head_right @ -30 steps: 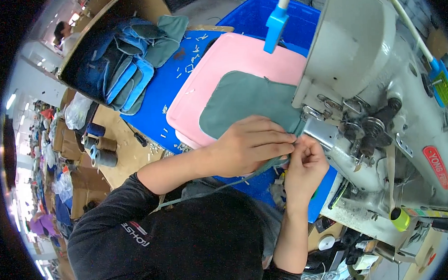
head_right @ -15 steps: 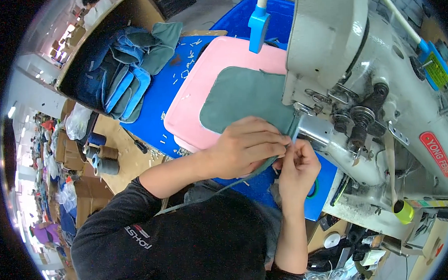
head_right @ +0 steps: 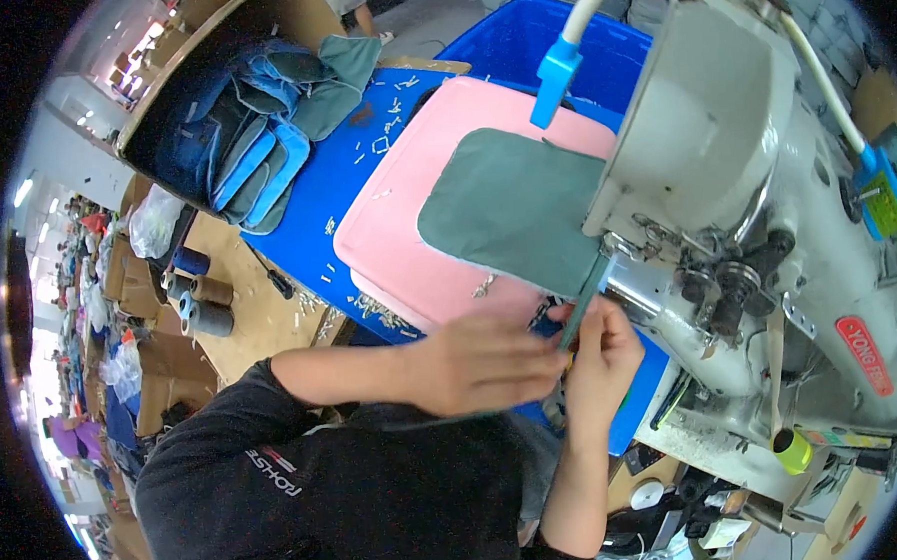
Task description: Sewing a leather pocket onto a bag using an industrial sewing machine.
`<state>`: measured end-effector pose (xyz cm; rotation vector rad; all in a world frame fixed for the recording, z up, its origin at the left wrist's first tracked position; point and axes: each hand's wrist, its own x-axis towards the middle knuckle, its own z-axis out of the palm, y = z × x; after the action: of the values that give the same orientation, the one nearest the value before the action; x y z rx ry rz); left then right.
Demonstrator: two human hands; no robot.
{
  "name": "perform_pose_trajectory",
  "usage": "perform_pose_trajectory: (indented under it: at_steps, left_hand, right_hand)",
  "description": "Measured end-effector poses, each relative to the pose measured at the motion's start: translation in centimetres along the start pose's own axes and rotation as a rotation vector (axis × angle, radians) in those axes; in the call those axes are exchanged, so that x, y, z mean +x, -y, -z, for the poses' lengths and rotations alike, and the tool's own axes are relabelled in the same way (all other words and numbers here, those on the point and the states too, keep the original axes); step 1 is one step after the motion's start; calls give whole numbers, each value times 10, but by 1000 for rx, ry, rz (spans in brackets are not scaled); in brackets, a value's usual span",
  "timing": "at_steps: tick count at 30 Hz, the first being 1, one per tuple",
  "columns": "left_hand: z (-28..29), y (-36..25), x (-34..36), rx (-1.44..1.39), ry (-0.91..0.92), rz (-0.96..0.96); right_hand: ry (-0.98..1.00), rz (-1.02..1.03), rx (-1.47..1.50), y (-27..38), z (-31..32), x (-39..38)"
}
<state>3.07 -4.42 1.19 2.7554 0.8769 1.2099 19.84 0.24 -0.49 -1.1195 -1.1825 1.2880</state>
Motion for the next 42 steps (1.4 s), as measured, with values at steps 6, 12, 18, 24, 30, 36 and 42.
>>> perform_pose_trajectory:
  at_steps: [6,12,18,24,30,36,42]
  left_hand:
    - [16,-47,-59,-63,167,-74]
    - [38,-27,-68,-87,153,109]
    - [11,12,-15,-15,-44,211]
    - [-5,45,19,-16,-87,74]
    - [-11,45,18,-86,-115,79]
    - [-9,44,23,-72,-132,151]
    - [-8,57,31,-120,-112,217]
  right_hand:
    - [75,-202,177,15,-10,-38]
    - [67,-202,211,18,-10,-63]
    - [159,-168,37,45,-22,-106]
    - [266,-213,-51,66,-23,-142]
    - [783,-112,-235,46,6,-128]
    - [66,-39,-45,-13,18,-33]
    - [1,-27,63,1,-17,-8]
